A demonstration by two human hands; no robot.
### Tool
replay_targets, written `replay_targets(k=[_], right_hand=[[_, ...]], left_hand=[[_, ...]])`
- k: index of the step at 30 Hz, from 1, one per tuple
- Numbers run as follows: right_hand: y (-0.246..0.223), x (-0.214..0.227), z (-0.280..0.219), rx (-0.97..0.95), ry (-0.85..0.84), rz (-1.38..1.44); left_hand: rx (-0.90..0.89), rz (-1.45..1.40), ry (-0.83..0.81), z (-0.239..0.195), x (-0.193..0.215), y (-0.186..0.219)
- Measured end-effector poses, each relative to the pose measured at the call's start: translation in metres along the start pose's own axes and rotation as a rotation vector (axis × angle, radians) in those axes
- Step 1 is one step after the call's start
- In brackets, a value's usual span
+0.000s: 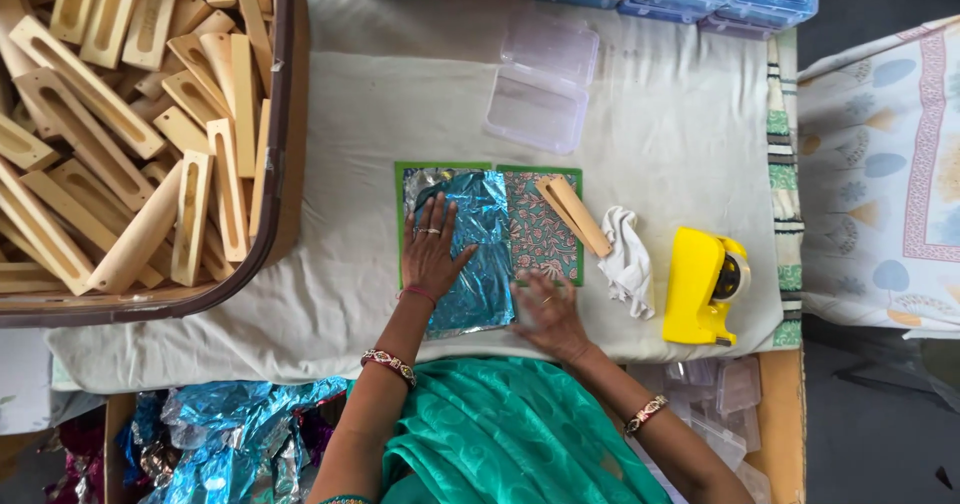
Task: Cleaning plastic containers with a cloth and placing small objects inside before wrapping the assembly in foil.
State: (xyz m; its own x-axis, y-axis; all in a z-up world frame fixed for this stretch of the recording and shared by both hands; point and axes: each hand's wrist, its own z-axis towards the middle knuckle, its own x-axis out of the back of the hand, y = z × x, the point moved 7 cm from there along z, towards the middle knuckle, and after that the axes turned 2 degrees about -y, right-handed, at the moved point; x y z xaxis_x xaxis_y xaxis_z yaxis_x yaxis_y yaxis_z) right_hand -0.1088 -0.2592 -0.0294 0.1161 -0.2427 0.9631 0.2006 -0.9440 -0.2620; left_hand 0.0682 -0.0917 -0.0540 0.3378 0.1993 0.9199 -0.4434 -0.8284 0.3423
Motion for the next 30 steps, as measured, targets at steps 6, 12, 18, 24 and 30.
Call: replay_targets(k=[6, 12, 18, 24, 30], right_hand=[[0.120, 0.060, 0.031, -0.472, 0.393, 0.021], [0.165, 0.055, 0.070, -0.694, 0.051, 0.206], [0.166, 0.051, 0.077, -0.609, -0.015, -0.041], [0.145, 0.061, 0.074, -0.453, 0.119, -0.102], [0.139, 0.050, 0.086, -0.463, 0.039, -0.110]], left_hand=[[-0.007, 0.024, 0.024, 0.000, -0.005, -0.001], [0.000, 0.034, -0.004, 0.000, -0.004, 0.000], [0.001, 0.034, -0.022, 0.000, -0.003, 0.000], [0.009, 0.076, -0.051, 0.001, -0.004, 0.000], [0.018, 0.047, -0.062, 0.001, -0.004, 0.000]])
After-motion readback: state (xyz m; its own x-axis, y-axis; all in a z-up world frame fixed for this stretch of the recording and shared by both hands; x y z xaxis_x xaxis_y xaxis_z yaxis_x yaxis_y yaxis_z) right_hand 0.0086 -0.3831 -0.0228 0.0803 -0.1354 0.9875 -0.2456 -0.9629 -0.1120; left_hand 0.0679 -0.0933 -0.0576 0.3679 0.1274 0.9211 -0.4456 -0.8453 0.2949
